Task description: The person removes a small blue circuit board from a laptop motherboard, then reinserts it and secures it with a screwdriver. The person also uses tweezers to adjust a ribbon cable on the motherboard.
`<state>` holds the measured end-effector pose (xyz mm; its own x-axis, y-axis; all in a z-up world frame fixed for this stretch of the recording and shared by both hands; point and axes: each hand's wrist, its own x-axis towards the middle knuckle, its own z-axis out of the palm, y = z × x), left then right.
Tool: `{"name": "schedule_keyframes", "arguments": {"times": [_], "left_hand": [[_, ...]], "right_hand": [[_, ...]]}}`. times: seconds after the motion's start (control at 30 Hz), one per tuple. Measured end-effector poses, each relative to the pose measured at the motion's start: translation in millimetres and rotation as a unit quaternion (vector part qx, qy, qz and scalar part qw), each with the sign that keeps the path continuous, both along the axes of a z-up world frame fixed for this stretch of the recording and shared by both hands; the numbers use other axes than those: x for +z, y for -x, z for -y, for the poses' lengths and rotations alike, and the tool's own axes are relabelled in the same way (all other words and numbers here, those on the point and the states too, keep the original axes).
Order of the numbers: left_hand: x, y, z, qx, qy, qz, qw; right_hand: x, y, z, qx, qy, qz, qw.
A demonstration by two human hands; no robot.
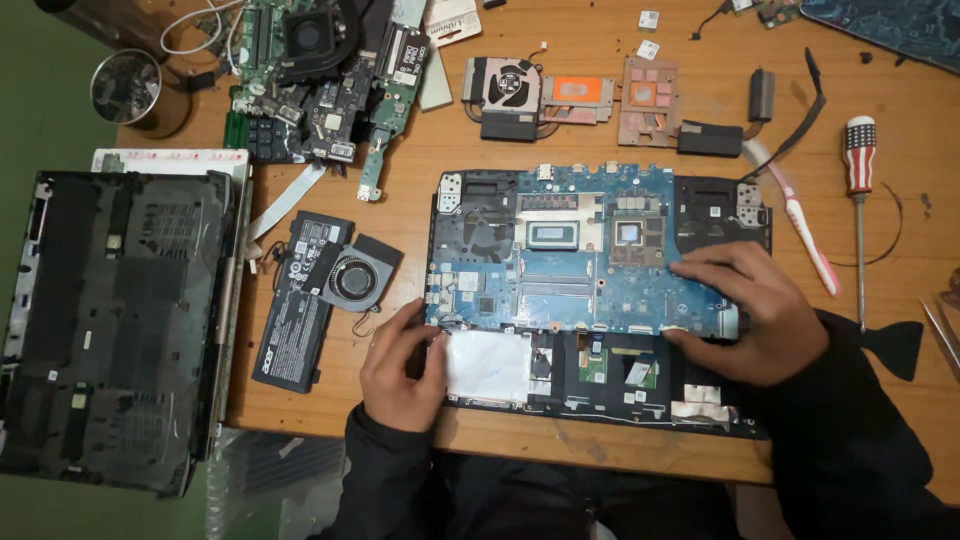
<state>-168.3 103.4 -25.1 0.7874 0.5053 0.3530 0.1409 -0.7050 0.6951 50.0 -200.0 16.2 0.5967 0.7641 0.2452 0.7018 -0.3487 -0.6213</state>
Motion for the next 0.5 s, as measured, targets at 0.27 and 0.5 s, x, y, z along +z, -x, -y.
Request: {"name": "schedule_keyframes", "arguments": {"times": [0.27, 0.5], "left_hand": [[8.9, -19.1, 8.7, -0.054, -0.028, 0.009, 0.998], [2.1, -6.1, 9.2, -0.056, 0.026, 0.050, 0.997]], "right_hand": [[-9.9, -3.7, -0.6, 0.027, 0.017, 0.016, 0.999], [-7.4, -7.7, 0.6, 0.034, 0.046, 0.045, 0.997]]}}
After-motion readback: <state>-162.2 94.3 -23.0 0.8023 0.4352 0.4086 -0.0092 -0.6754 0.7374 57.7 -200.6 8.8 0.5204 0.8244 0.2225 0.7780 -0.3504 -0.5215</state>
